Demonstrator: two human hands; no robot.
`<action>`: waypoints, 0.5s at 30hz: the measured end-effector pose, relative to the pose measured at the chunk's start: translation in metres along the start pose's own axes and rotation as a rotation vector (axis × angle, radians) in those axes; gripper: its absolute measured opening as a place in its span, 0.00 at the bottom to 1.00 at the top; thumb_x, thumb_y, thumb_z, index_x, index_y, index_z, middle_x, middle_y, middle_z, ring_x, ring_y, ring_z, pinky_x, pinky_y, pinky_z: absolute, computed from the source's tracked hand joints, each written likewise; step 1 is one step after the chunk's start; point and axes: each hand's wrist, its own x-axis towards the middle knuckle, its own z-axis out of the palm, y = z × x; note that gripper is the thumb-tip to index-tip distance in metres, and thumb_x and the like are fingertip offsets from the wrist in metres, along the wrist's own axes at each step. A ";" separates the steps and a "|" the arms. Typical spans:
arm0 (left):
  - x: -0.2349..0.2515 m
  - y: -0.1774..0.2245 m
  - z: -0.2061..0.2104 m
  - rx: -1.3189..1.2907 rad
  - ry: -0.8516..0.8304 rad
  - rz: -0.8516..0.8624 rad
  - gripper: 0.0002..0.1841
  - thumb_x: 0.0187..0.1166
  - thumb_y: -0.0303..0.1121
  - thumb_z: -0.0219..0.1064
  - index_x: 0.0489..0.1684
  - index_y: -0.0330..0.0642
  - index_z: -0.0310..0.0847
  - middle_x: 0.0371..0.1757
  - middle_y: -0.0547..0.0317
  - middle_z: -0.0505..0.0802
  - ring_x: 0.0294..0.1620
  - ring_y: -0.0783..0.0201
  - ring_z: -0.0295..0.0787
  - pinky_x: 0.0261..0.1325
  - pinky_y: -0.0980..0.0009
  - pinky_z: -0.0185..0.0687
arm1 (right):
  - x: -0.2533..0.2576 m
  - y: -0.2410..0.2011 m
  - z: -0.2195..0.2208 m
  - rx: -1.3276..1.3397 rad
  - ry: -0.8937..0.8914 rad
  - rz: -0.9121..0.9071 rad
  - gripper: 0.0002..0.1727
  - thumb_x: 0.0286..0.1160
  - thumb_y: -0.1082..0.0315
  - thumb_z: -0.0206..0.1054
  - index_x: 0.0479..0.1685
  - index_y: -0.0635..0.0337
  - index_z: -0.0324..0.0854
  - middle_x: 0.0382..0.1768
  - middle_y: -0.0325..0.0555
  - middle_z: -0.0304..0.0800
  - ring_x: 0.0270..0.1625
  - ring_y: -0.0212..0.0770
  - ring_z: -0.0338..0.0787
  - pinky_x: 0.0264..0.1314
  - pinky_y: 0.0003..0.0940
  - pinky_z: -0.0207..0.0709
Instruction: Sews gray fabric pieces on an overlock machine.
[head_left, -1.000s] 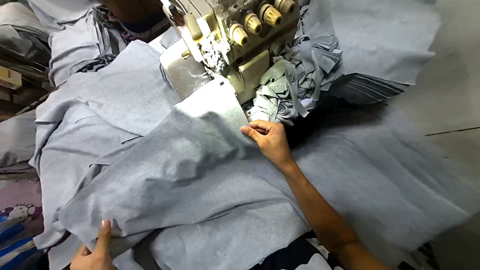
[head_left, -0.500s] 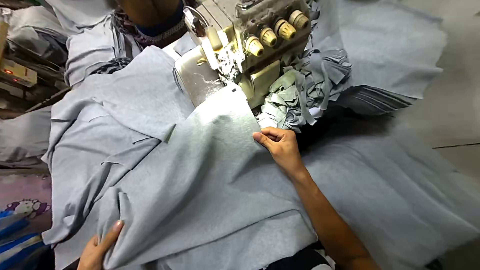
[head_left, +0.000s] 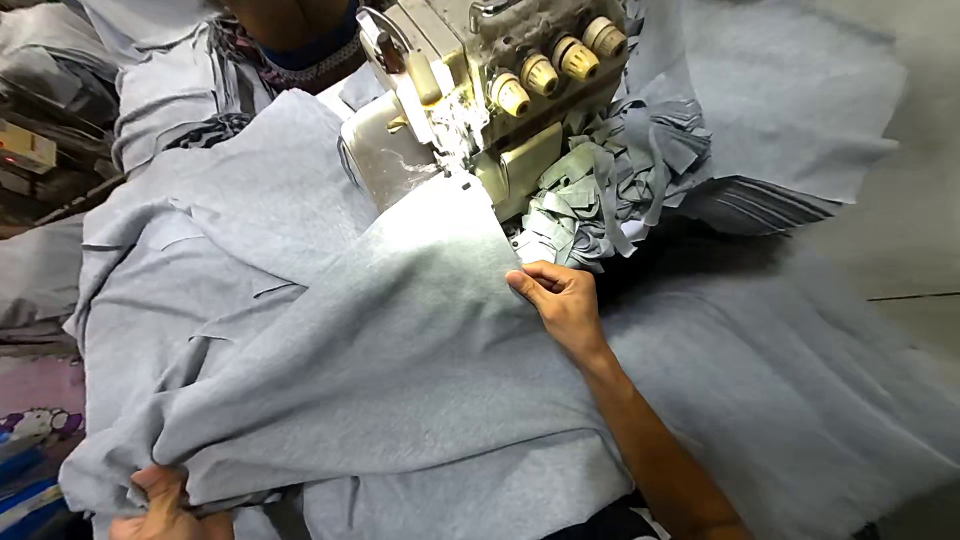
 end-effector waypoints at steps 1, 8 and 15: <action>0.005 0.001 0.001 -0.011 -0.004 0.004 0.15 0.93 0.32 0.50 0.71 0.38 0.65 0.54 0.71 0.90 0.58 0.78 0.89 0.68 0.72 0.84 | 0.002 0.000 0.000 -0.006 0.008 -0.005 0.06 0.74 0.68 0.76 0.39 0.61 0.93 0.30 0.37 0.95 0.32 0.22 0.90 0.40 0.18 0.86; 0.085 0.001 0.002 -0.035 -0.062 0.086 0.20 0.92 0.39 0.55 0.76 0.39 0.67 0.60 0.60 0.90 0.62 0.67 0.88 0.71 0.63 0.83 | 0.025 -0.004 0.006 -0.054 0.029 -0.052 0.06 0.75 0.64 0.77 0.38 0.58 0.94 0.28 0.36 0.94 0.26 0.25 0.87 0.29 0.21 0.81; 0.137 0.002 -0.011 0.071 -0.260 0.024 0.22 0.92 0.50 0.53 0.75 0.49 0.71 0.62 0.71 0.89 0.65 0.74 0.85 0.72 0.67 0.81 | 0.033 -0.008 0.011 -0.069 0.010 -0.083 0.07 0.76 0.62 0.77 0.41 0.56 0.94 0.29 0.36 0.94 0.26 0.26 0.87 0.27 0.22 0.80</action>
